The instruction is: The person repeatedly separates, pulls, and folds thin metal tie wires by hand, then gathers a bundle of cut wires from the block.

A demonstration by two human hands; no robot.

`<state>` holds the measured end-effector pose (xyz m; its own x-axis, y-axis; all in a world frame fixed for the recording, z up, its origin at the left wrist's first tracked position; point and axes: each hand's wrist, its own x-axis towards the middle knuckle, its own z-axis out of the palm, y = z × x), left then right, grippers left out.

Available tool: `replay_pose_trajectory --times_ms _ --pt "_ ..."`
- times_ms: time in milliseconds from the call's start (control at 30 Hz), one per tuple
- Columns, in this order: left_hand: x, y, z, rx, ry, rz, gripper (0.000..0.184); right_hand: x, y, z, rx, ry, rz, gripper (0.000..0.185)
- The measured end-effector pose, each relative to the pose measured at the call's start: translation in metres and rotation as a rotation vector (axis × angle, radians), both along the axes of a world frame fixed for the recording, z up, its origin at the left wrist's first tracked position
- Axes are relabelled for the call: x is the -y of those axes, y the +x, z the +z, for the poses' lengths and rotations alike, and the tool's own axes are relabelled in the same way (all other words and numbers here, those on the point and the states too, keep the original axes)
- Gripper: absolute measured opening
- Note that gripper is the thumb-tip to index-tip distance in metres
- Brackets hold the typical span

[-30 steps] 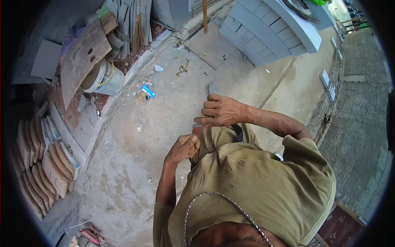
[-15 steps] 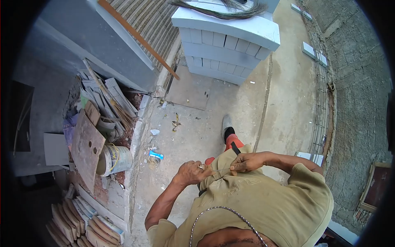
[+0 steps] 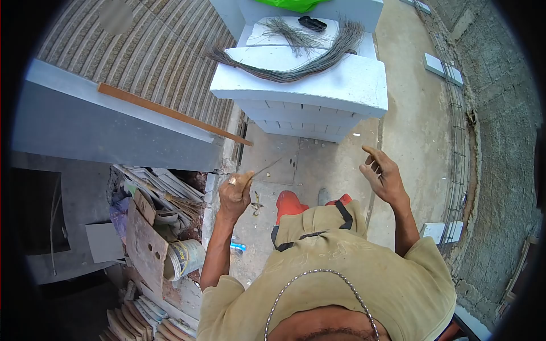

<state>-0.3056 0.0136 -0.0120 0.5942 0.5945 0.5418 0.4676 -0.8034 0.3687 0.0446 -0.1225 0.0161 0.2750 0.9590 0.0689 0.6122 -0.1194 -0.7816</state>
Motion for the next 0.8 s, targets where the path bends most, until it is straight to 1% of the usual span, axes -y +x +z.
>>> replay_pose_trajectory --times_ms 100,200,267,300,400,433,467,533,567,600,633,667,700,767,800 --pt "-0.079 0.027 0.024 0.025 0.102 0.082 0.015 -0.044 0.021 -0.032 -0.061 0.097 -0.176 0.033" --pt "-0.166 0.068 0.028 0.070 0.194 0.033 0.014 -0.095 0.001 -0.046 -0.563 0.032 -0.276 0.032" --pt "-0.219 0.104 0.035 0.009 0.261 -0.024 0.014 -0.132 -0.014 -0.067 -0.551 0.036 -0.240 0.033" --pt "-0.247 0.121 0.031 0.022 0.271 -0.073 0.015 -0.150 -0.021 -0.079 -0.547 0.043 -0.238 0.034" --pt "-0.324 0.174 0.030 0.016 0.330 -0.177 0.019 -0.212 -0.035 -0.110 -0.541 0.119 -0.401 0.037" --pt "-0.343 0.188 0.031 0.026 0.342 -0.177 0.027 -0.226 -0.036 -0.114 -0.556 0.126 -0.471 0.037" --pt "-0.357 0.198 0.035 0.021 0.333 -0.170 0.035 -0.240 -0.037 -0.118 -0.571 0.135 -0.540 0.038" --pt "-0.376 0.205 0.038 0.069 0.263 -0.224 0.041 -0.268 -0.037 -0.114 -0.664 0.136 -0.701 0.038" --pt "-0.381 0.198 0.035 0.041 0.081 -0.323 0.040 -0.275 -0.037 -0.112 -0.719 0.106 -0.764 0.036" --pt "-0.382 0.188 0.031 0.010 -0.102 -0.421 0.040 -0.284 -0.037 -0.097 -0.775 0.077 -0.829 0.035" --pt "-0.378 0.176 0.030 -0.093 -0.087 -0.472 0.039 -0.291 -0.036 -0.089 -0.830 0.054 -0.893 0.033" --pt "-0.375 0.164 0.023 -0.162 -0.034 -0.513 0.038 -0.294 -0.033 -0.091 -0.824 0.011 -0.909 0.031" --pt "-0.373 0.142 0.005 -0.232 -0.041 -0.584 0.040 -0.300 -0.028 -0.095 -0.816 -0.026 -0.946 0.029" --pt "-0.371 0.126 -0.006 -0.278 -0.118 -0.565 0.039 -0.301 -0.027 -0.095 -0.792 -0.057 -0.975 0.026" --pt "-0.372 0.121 -0.012 -0.290 -0.120 -0.553 0.032 -0.301 -0.030 -0.092 -0.852 -0.015 -1.011 0.026"
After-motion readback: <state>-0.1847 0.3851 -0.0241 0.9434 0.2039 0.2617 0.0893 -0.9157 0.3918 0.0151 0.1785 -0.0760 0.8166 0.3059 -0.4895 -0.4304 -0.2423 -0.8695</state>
